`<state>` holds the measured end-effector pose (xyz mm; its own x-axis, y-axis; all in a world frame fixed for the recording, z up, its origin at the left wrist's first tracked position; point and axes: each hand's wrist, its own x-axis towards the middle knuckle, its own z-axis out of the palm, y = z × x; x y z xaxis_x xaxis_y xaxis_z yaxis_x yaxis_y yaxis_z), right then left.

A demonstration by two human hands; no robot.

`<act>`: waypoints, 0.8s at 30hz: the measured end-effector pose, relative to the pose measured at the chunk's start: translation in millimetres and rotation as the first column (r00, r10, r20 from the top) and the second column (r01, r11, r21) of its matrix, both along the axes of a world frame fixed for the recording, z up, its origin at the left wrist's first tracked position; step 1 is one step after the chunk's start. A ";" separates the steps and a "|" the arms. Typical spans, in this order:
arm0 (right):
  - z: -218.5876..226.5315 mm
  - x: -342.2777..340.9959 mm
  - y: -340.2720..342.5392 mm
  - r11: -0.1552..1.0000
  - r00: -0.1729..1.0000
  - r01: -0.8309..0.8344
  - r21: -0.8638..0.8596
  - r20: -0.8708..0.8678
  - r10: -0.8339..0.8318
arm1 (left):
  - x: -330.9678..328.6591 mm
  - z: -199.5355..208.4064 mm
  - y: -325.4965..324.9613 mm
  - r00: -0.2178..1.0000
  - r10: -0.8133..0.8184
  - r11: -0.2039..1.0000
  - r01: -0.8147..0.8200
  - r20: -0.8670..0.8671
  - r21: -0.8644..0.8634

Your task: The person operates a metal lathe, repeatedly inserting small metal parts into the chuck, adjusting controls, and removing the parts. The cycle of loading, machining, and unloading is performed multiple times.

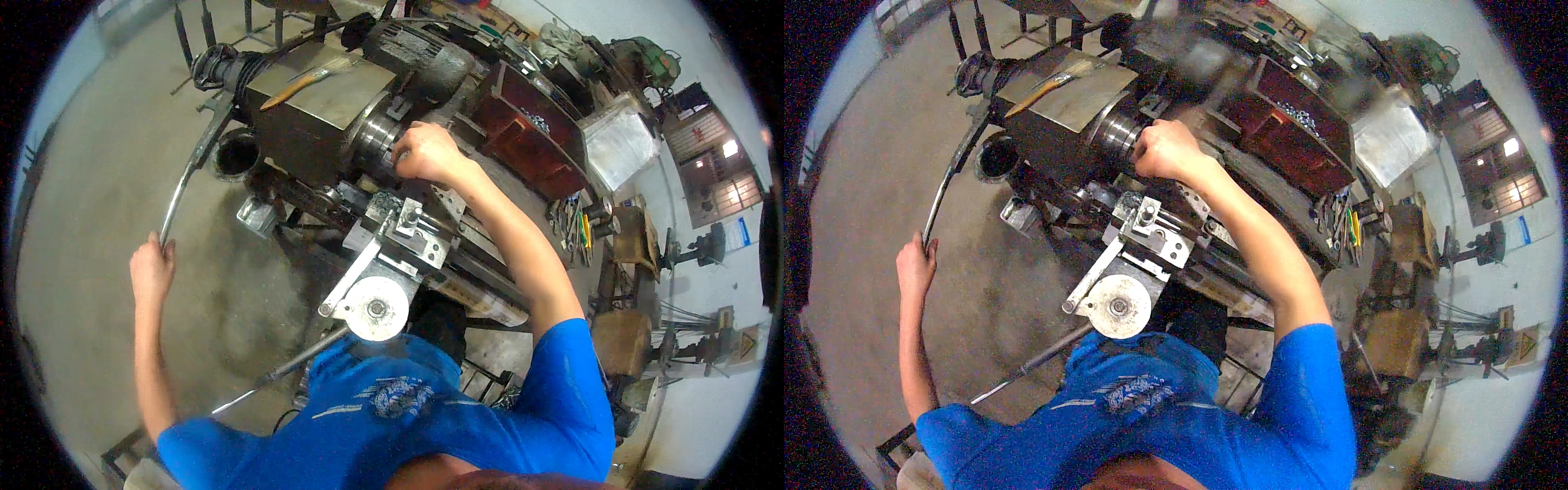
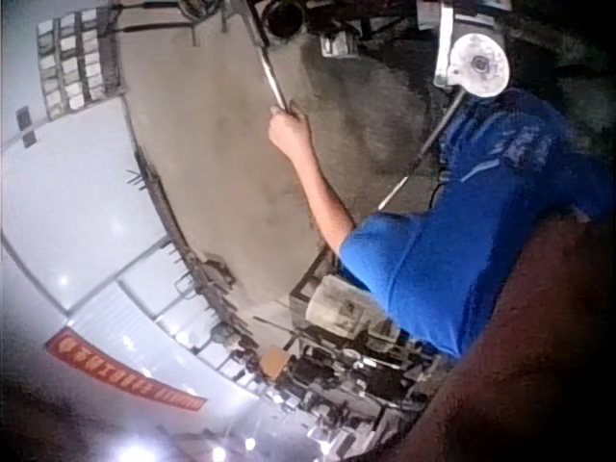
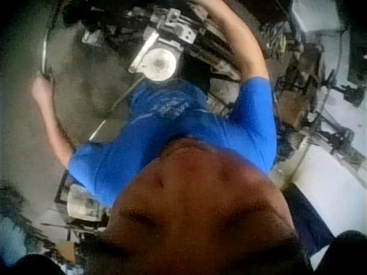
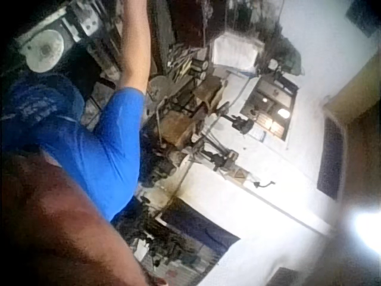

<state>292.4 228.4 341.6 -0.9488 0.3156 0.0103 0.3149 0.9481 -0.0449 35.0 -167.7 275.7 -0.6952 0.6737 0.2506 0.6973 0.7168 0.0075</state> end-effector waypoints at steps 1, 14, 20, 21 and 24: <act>-0.9 1.0 1.9 1.000 1.000 -0.014 -0.019 -0.025 0.014 | -10.9 -4.0 -2.1 0.997 -0.025 0.999 0.023 -0.072 -0.035; 0.6 8.9 -2.4 0.994 0.996 0.067 -0.088 -0.051 -0.072 | -216.8 -31.1 -20.9 0.974 0.182 0.951 -0.209 -0.136 -0.229; 22.4 104.4 -6.5 0.993 0.818 -0.106 0.057 -0.563 0.120 | -97.5 -39.4 59.1 0.994 -0.083 0.845 0.105 -0.066 0.524; 24.5 133.2 -7.3 0.999 0.843 -0.039 0.026 -0.536 0.047 | -86.1 -68.2 68.1 0.990 -0.132 0.794 0.075 0.052 0.603; 18.5 229.3 -16.9 0.978 0.844 0.202 -0.054 -0.497 -0.202 | -58.0 -156.7 123.1 0.543 -0.010 0.949 -0.260 0.840 0.180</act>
